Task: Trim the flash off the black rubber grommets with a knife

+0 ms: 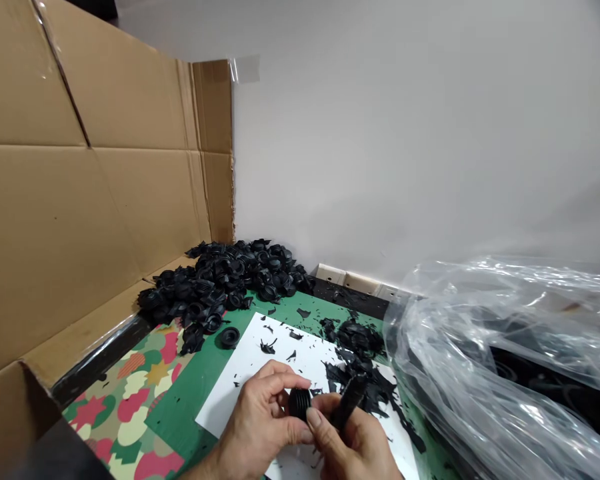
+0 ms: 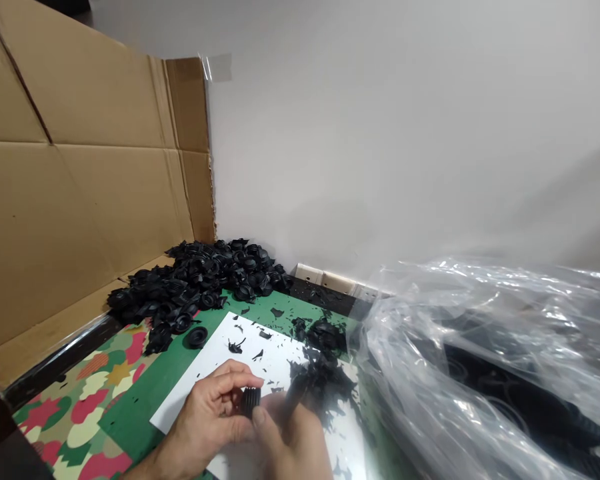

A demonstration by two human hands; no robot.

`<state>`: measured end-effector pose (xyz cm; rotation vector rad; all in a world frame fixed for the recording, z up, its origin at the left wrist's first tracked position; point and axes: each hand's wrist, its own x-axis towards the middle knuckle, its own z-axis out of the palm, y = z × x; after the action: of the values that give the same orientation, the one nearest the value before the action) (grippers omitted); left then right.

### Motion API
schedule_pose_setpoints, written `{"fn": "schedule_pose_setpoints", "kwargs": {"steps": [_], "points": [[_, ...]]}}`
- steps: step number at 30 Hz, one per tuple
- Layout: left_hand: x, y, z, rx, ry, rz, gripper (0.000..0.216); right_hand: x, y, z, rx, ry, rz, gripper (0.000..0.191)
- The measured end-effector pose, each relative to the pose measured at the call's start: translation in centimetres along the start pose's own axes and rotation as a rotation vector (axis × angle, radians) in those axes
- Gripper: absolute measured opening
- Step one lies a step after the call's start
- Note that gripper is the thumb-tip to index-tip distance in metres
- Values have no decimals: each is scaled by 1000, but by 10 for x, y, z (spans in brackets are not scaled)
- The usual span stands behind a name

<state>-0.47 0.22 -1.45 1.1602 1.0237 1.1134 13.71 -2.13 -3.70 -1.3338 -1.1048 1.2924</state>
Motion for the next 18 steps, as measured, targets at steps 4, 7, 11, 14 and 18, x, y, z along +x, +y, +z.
{"fn": "schedule_pose_setpoints", "kwargs": {"steps": [4,7,11,14,18], "points": [[-3,4,-1,76,-58,-11,41,1,2,0,87,-9,-14,47],[-4,6,-3,140,-84,18,37,2,1,-2,172,-23,20,45],[-2,3,-4,93,-86,39,27,4,0,-7,301,-44,116,44],[0,-1,-3,70,-47,44,23,5,-1,-9,373,-68,162,45],[-1,-2,-3,64,-8,59,19,6,-3,-7,441,-86,208,47]]}}
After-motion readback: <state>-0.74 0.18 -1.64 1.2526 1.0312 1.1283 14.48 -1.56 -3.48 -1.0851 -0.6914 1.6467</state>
